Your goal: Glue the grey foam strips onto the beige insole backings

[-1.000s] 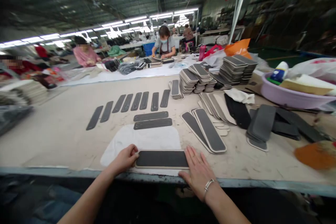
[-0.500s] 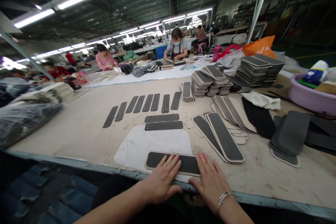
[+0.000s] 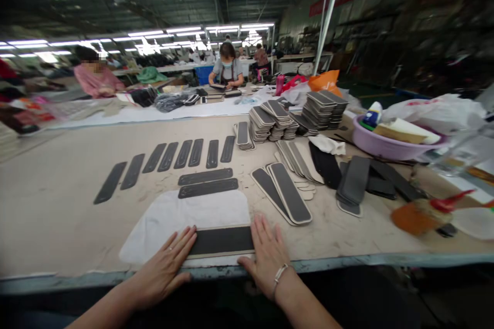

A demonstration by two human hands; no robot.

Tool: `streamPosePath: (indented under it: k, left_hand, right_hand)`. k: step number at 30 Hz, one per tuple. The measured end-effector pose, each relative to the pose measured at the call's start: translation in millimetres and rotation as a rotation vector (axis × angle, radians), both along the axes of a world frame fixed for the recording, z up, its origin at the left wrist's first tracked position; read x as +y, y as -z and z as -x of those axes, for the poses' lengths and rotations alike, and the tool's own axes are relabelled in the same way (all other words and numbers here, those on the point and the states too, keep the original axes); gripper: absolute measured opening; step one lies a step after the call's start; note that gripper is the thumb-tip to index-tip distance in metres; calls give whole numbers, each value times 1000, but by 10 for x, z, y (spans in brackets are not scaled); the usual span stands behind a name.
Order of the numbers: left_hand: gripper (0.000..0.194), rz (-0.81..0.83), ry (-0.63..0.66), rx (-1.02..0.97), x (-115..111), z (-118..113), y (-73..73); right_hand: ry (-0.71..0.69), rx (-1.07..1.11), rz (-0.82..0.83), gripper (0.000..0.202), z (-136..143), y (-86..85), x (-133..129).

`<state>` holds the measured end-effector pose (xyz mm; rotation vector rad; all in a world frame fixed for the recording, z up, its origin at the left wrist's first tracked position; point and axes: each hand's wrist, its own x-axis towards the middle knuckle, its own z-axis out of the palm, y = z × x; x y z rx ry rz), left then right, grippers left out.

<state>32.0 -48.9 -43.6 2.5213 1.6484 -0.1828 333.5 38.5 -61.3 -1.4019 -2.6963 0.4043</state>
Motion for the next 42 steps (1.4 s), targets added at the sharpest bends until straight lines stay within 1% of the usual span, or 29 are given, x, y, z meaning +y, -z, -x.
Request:
streamPosePath:
  k: [2, 4, 6, 8, 9, 11, 15, 18, 21, 23, 25, 27, 30, 32, 35, 36, 37, 40, 41, 42]
  left_hand:
    - [73, -62, 32, 12, 10, 37, 69]
    - [73, -116, 59, 31, 24, 77, 132]
    - [74, -163, 76, 51, 33, 106, 179]
    - [75, -202, 89, 60, 34, 122, 210]
    - [76, -217, 92, 58, 33, 126, 220]
    - [76, -231, 94, 41, 30, 133, 235]
    - [74, -229, 68, -5, 32, 152, 254]
    - [76, -230, 76, -5, 43, 166, 259]
    - [78, -270, 104, 11, 55, 168, 249]
    - [80, -304, 119, 11, 60, 167, 242]
    - [81, -321, 123, 13, 60, 168, 238]
    - [80, -311, 118, 18, 55, 167, 239]
    - [78, -259, 90, 10, 40, 158, 240]
    - [77, -238, 70, -2, 33, 152, 239]
    - [77, -263, 86, -10, 38, 151, 236]
    - [78, -280, 100, -9, 45, 153, 236]
    - [80, -302, 114, -8, 57, 157, 240]
    - [86, -392, 124, -22, 106, 176, 282]
    - [86, -421, 110, -32, 124, 185, 308]
    - [86, -437, 87, -41, 142, 196, 341]
  right_hand:
    - [-109, 81, 33, 84, 278, -147, -104]
    - [-246, 185, 67, 84, 574, -235, -207]
    - [-320, 231, 110, 80, 788, -262, -277]
    - [-357, 235, 148, 77, 840, -242, -287]
    - [-361, 227, 160, 77, 799, -221, -266]
    - [-326, 198, 168, 77, 603, -169, -179]
    - [-143, 100, 168, 80, 69, -96, 50]
    - [-65, 71, 161, 73, -152, -89, 165]
    - [-4, 129, 143, 59, -165, -115, 236]
    - [46, 182, 108, 56, -118, -150, 281]
    - [69, 201, 77, 62, -68, -196, 328]
    - [75, 163, 80, 69, -31, -243, 375]
    - [83, 102, 127, 76, -4, -290, 438]
    - [82, 101, 158, 80, 0, -304, 465]
    - [92, 129, 190, 84, -1, -325, 468]
    - [96, 144, 196, 81, -4, -337, 463]
    - [95, 163, 202, 72, -9, -352, 459]
    - [102, 239, 202, 24, -76, -410, 494]
    - [126, 268, 189, 15, -127, -430, 531]
    - [164, 296, 168, 17, -195, -446, 583]
